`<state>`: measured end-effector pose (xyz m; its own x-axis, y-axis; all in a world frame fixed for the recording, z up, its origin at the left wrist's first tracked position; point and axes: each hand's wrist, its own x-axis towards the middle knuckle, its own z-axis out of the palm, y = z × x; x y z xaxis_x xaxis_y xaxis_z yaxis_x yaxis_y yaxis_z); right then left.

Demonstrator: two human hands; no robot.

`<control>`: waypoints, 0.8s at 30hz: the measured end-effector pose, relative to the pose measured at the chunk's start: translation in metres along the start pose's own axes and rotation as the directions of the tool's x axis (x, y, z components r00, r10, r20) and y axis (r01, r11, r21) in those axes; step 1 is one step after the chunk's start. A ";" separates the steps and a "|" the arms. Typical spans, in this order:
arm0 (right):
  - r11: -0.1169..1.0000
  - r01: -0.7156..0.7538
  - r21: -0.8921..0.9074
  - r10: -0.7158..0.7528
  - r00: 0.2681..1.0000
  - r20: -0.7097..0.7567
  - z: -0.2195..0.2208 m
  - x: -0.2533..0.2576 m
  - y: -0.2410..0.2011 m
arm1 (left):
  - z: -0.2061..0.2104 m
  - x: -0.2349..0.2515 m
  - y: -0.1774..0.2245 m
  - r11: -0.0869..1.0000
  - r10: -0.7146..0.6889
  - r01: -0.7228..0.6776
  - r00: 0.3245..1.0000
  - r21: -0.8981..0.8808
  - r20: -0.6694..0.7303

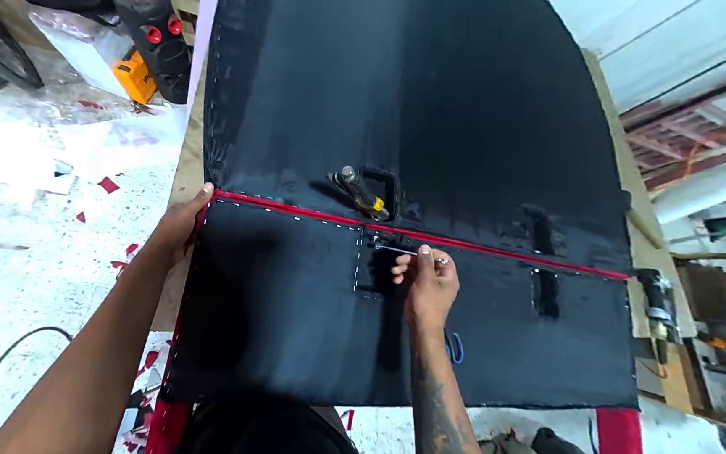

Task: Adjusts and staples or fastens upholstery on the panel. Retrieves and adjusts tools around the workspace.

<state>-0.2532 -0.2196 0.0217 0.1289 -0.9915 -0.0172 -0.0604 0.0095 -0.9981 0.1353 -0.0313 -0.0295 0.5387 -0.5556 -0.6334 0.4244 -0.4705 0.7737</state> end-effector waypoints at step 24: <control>0.933 0.183 -0.309 -0.134 0.976 0.173 0.021 -0.002 -0.003 | 0.007 0.001 -0.009 0.974 -0.029 0.077 0.975 -0.215 0.221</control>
<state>-0.2327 -0.2150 0.0237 0.3049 -0.9463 0.1072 -0.3382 -0.2128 -0.9167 0.1270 -0.0330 -0.0371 0.3521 -0.6797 -0.6435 0.6113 -0.3536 0.7080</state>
